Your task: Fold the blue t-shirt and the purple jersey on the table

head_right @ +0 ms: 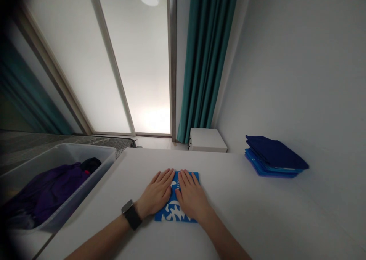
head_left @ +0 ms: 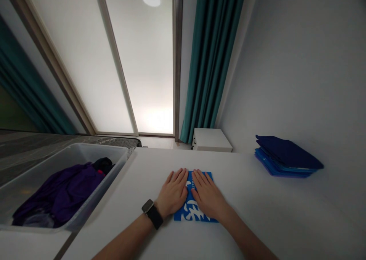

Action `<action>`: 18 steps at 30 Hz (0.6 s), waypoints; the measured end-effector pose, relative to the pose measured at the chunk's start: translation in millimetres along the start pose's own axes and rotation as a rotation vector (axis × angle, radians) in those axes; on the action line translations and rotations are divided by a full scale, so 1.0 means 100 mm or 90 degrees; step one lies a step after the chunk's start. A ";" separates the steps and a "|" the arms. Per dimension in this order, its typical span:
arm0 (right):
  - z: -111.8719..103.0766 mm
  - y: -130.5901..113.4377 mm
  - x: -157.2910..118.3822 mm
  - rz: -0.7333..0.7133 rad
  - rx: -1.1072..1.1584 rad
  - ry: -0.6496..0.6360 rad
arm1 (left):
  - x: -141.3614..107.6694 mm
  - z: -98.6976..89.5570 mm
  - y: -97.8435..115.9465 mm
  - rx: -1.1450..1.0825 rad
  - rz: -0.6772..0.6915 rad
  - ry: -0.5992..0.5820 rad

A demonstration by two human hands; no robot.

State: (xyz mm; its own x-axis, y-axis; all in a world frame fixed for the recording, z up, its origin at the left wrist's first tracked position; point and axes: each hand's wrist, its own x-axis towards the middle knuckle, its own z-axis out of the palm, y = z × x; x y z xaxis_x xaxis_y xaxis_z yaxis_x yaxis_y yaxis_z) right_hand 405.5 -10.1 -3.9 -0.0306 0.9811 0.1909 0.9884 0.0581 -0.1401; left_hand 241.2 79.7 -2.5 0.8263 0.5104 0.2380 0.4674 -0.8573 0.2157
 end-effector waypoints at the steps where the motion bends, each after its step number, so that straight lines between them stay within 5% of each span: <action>1: 0.00 0.00 0.00 0.002 -0.001 0.003 | 0.00 0.01 -0.02 -0.003 0.001 0.003; 11: -0.02 0.00 0.02 0.016 0.007 -0.006 | 0.07 0.01 -0.17 -0.149 -0.035 -0.049; 18: -0.08 0.05 0.03 0.059 0.011 -0.021 | 0.15 -0.01 -0.42 -0.342 -0.144 0.116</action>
State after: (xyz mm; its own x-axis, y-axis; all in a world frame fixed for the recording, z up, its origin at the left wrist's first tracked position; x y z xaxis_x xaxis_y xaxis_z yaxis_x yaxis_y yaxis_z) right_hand 412.1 -8.8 3.8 0.0565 0.9878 0.1449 0.9845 -0.0310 -0.1727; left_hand 233.2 123.5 -7.7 0.6357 0.7200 0.2784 0.3623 -0.5967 0.7160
